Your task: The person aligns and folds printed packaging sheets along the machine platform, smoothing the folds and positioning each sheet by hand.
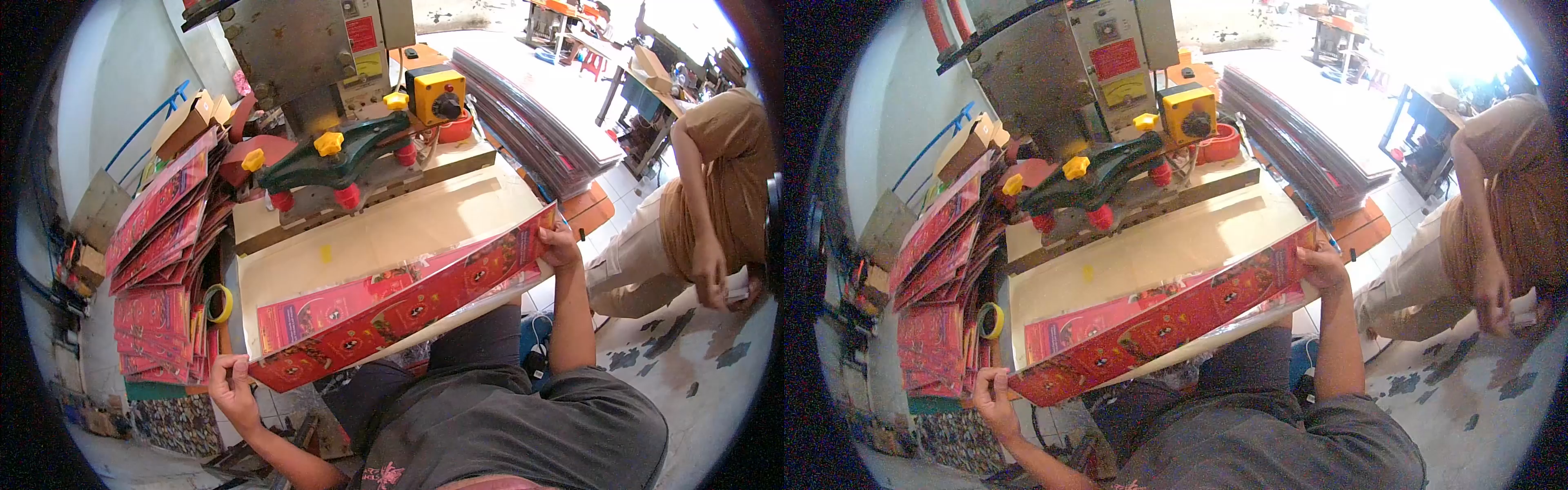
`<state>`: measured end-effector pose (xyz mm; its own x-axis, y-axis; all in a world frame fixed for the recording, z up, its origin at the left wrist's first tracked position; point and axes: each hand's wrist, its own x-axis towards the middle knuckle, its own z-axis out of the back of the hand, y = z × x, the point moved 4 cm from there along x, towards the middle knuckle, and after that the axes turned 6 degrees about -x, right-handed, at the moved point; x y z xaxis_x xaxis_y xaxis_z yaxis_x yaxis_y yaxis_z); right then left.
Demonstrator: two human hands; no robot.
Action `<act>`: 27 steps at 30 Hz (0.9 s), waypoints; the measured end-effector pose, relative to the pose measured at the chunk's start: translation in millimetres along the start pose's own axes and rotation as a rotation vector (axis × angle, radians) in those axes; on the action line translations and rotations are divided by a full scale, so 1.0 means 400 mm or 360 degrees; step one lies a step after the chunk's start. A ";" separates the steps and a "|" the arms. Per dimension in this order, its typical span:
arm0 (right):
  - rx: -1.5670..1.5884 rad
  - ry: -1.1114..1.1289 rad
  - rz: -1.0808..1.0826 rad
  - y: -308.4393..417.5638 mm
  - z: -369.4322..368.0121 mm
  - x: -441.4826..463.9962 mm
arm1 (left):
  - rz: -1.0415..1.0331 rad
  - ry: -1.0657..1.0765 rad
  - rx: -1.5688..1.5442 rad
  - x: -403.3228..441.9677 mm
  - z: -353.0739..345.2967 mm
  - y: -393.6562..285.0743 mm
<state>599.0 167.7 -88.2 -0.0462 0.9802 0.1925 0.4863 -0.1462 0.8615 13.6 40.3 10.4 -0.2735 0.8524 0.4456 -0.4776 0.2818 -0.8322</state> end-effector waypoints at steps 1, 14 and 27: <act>0.0006 0.0009 -0.0001 -0.001 -0.001 -0.001 | 0.0096 -0.0013 -0.0047 -0.004 0.002 0.008; 0.0007 0.0055 0.0009 -0.001 0.000 0.000 | 0.0256 0.0015 -0.0179 -0.008 -0.013 0.007; 0.0001 0.0109 -0.0025 0.000 0.001 0.000 | 0.0219 0.0126 -0.0007 -0.014 0.014 0.031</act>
<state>599.1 167.8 -88.4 -0.1135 0.9709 0.2110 0.4856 -0.1311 0.8643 4.6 36.4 -0.5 -0.2694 0.9151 0.3002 -0.4366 0.1618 -0.8850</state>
